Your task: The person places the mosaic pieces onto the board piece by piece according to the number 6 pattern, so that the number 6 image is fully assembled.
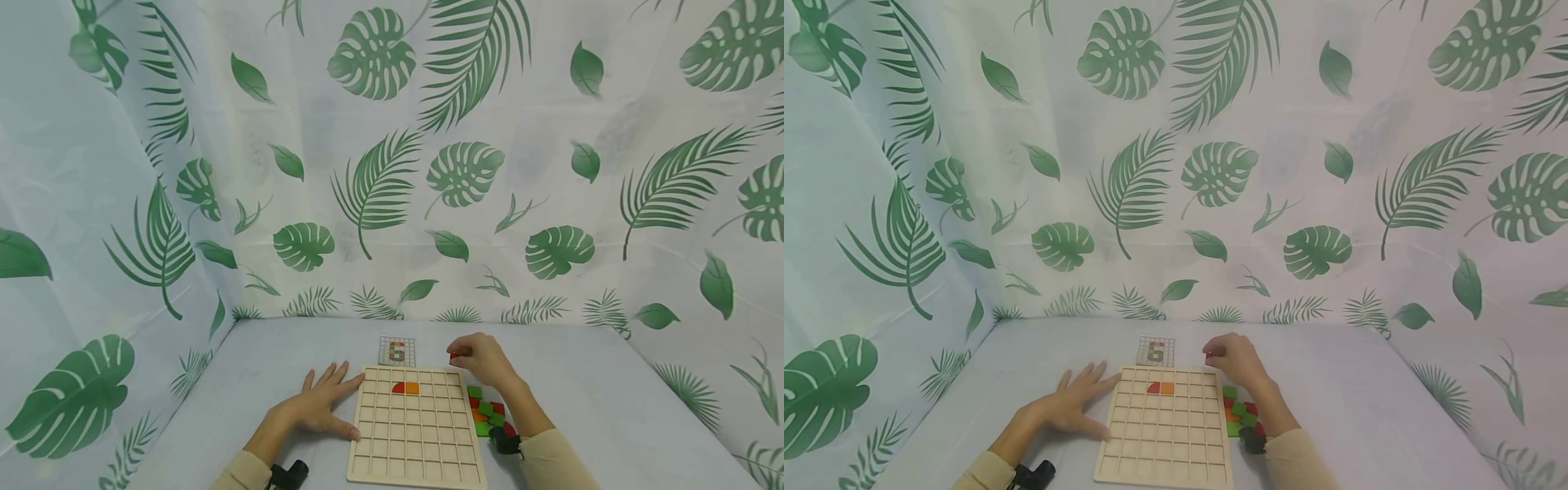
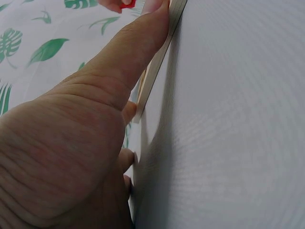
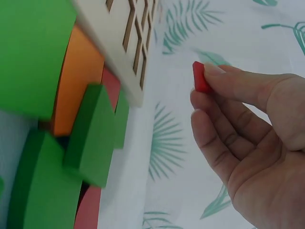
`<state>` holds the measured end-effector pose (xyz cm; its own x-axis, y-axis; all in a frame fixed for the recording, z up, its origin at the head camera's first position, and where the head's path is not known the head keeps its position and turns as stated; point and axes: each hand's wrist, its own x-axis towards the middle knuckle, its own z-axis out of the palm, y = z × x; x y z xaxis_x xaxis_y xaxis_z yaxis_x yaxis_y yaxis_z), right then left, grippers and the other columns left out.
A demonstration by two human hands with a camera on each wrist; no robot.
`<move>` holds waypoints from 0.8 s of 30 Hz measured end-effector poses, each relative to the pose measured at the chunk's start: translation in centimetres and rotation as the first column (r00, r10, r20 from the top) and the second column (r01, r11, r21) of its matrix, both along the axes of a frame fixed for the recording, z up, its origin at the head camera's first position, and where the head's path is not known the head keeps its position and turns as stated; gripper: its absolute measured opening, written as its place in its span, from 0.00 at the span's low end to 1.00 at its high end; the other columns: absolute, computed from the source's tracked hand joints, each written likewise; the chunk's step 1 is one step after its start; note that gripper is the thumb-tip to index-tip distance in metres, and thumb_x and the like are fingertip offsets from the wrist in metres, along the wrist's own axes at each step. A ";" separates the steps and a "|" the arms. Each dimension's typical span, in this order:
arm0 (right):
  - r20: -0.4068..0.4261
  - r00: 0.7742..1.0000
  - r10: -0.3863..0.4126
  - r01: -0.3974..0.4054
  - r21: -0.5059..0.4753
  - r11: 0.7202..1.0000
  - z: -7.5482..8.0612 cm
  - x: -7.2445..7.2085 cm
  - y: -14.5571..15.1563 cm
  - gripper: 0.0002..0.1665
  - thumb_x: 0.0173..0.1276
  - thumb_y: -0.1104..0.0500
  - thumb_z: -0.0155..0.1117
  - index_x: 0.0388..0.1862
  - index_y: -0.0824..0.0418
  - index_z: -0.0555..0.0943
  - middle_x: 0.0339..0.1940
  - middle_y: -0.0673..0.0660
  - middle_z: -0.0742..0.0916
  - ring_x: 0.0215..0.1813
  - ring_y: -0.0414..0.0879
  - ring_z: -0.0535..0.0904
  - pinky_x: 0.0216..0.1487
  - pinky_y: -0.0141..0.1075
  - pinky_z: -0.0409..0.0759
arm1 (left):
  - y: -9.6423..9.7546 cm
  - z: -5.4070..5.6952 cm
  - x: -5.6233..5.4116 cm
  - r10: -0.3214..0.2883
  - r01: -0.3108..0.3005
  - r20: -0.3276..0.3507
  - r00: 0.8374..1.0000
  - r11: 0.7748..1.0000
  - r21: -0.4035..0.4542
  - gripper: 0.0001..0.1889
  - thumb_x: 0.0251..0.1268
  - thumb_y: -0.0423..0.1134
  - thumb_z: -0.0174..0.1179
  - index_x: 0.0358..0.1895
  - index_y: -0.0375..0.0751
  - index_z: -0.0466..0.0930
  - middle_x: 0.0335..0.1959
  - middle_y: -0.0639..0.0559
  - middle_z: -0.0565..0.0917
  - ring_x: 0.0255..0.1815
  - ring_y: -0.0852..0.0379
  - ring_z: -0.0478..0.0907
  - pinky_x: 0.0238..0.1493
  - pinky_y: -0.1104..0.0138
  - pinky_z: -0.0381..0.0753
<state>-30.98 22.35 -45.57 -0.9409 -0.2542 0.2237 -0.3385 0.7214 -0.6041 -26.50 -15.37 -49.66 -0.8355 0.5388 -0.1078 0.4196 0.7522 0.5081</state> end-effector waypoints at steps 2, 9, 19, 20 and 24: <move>0.010 1.000 -0.003 0.003 -0.010 1.000 -0.1 0.0 -0.4 0.09 0.67 0.67 0.74 0.45 0.64 0.91 0.36 0.53 0.92 0.37 0.41 0.85 0.45 0.40 0.90 | 0.0 0.0 0.0 0.001 -0.001 -0.001 1.000 1.000 -0.001 0.60 0.49 0.73 0.73 0.84 0.57 0.55 0.87 0.35 0.43 0.87 0.30 0.35 0.75 0.24 0.27; 0.008 0.999 0.039 -0.039 -0.015 0.999 -0.4 0.2 -1.6 0.10 0.67 0.70 0.71 0.46 0.65 0.91 0.37 0.53 0.92 0.36 0.41 0.84 0.39 0.36 0.88 | 0.0 -0.1 0.0 0.003 -0.003 -0.003 1.000 1.000 -0.004 0.60 0.49 0.73 0.72 0.84 0.57 0.54 0.87 0.35 0.43 0.87 0.30 0.35 0.75 0.24 0.27; 0.038 0.976 0.216 -0.216 -0.021 0.976 -0.7 0.7 -2.9 0.10 0.69 0.70 0.70 0.48 0.67 0.89 0.37 0.55 0.91 0.35 0.41 0.86 0.36 0.31 0.85 | 0.0 -0.1 -0.2 -0.003 0.003 -0.005 1.000 1.000 -0.008 0.60 0.50 0.74 0.72 0.85 0.58 0.54 0.87 0.35 0.43 0.87 0.31 0.34 0.75 0.24 0.27; 0.038 0.974 0.224 -0.224 -0.015 0.975 -0.7 0.8 -3.0 0.10 0.69 0.69 0.70 0.48 0.66 0.89 0.37 0.55 0.91 0.34 0.40 0.85 0.36 0.31 0.84 | 0.0 -0.1 -0.2 0.000 0.000 -0.004 1.000 1.000 -0.009 0.60 0.50 0.74 0.72 0.85 0.58 0.54 0.87 0.35 0.43 0.87 0.31 0.35 0.75 0.24 0.27; 0.039 0.969 0.243 -0.243 0.010 0.970 -0.7 0.9 -3.2 0.09 0.67 0.68 0.72 0.46 0.64 0.90 0.36 0.54 0.90 0.35 0.39 0.83 0.37 0.30 0.83 | 0.0 -0.3 -0.2 0.003 -0.003 -0.004 1.000 1.000 -0.011 0.60 0.49 0.74 0.72 0.85 0.58 0.54 0.87 0.36 0.43 0.87 0.31 0.35 0.75 0.24 0.27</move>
<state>-30.04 19.10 -46.28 -0.8580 -0.4794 0.1844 -0.4825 0.6292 -0.6094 -26.68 -15.36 -49.92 -0.8376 0.5350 -0.1103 0.4191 0.7589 0.4985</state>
